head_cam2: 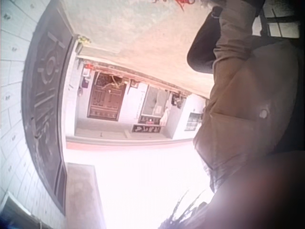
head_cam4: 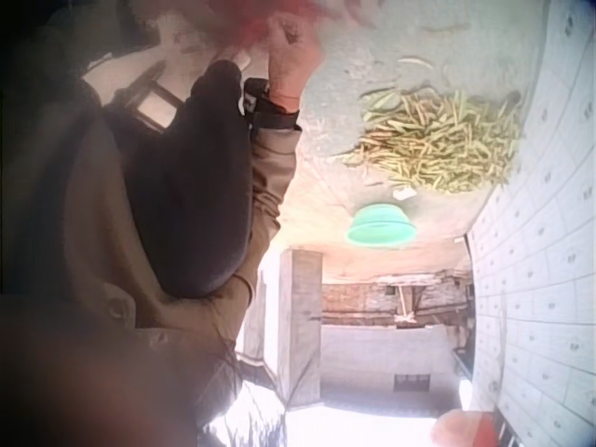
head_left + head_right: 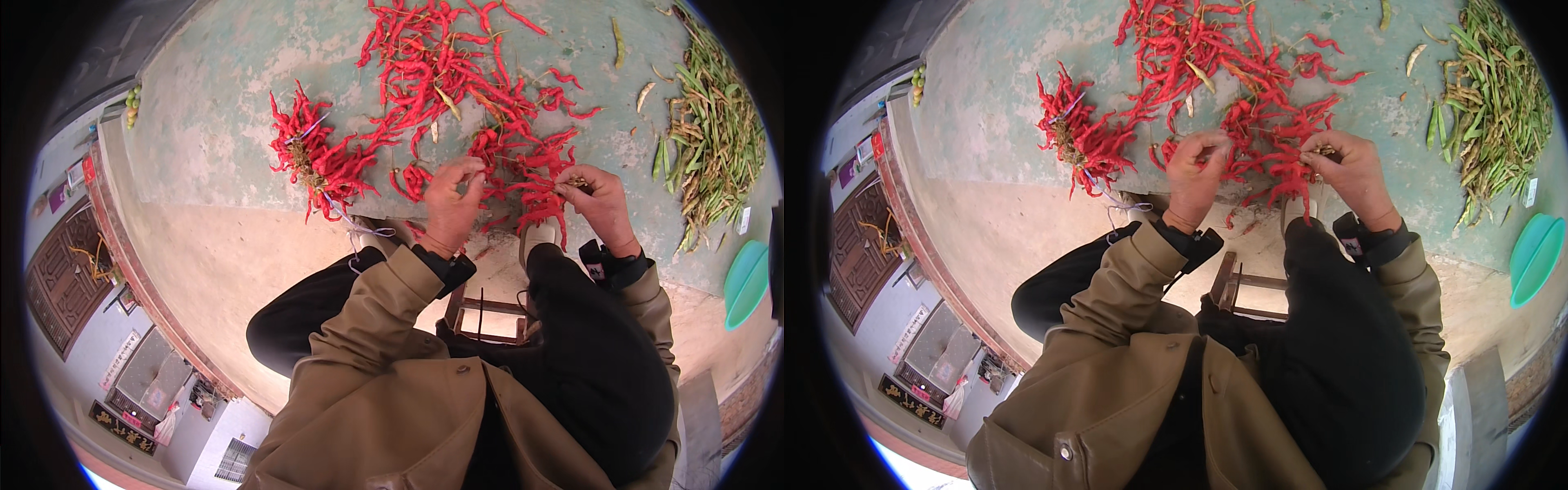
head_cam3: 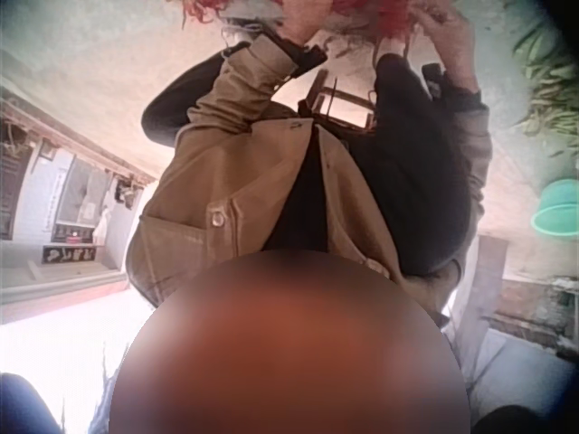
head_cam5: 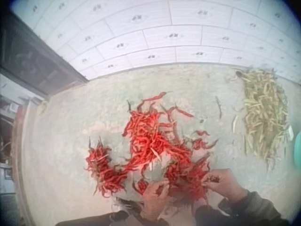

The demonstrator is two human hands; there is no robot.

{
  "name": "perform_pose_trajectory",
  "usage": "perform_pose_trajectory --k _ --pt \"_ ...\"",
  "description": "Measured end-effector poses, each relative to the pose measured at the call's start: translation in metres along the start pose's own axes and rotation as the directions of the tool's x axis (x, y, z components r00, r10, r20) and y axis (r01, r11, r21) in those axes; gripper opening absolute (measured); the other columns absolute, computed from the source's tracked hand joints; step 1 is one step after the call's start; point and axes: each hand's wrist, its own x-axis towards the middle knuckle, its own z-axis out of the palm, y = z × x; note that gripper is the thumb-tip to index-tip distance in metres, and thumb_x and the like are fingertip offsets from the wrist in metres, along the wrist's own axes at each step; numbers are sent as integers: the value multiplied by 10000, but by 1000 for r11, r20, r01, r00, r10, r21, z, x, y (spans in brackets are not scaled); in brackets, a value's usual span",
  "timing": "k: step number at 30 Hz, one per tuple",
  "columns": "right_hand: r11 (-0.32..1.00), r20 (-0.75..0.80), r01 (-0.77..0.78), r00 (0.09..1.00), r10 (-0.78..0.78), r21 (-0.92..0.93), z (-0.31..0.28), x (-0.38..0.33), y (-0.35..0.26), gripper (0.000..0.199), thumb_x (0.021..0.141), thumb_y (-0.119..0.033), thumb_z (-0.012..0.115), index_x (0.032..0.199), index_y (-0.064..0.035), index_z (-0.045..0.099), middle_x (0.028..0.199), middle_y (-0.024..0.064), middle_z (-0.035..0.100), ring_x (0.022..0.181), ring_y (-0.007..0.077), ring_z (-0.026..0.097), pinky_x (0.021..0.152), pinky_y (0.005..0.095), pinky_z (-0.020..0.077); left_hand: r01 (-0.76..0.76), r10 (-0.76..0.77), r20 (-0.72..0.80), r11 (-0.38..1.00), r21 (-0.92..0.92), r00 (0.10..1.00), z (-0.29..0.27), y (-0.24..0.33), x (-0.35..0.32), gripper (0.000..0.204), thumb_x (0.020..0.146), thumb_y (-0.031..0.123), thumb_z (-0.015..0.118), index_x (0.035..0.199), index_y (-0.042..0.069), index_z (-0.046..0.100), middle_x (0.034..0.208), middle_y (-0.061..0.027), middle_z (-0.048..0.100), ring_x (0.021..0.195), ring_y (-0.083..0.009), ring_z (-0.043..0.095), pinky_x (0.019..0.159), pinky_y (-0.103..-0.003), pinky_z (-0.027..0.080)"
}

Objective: The person sits and strings red chili peppers onto a thin cord by hand, gathering them from a pile on the floor and forming a growing bundle. The person occasionally adjusts the bundle and continues adding peppers until the clip ends.

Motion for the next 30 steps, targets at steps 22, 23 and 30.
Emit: perform_pose_trajectory --k 22,23,30 --pt "985 39 91 994 -97 144 2 3 0 65 800 -1 630 860 -20 614 740 -31 571 642 27 492 554 174 400 -139 141 -6 984 111 990 -13 -8 24 173 700 37 681 865 62 633 930 -86 617 876 -251 569 819 -347 427" --pt "986 36 110 993 -115 128 4 4 1 65 801 4 628 862 -14 612 746 -25 574 658 33 503 574 180 412 -155 155 15 986 62 988 -5 3 24 139 723 39 666 858 47 634 922 -88 625 880 -243 573 823 -337 431" --pt "990 41 138 989 -139 11 16 5 8 80 752 -34 674 807 -2 625 734 22 617 677 48 537 595 213 448 -43 42 184 999 4 982 28 43 1 131 791 60 628 912 11 626 860 -83 618 792 -171 567 742 -274 438"
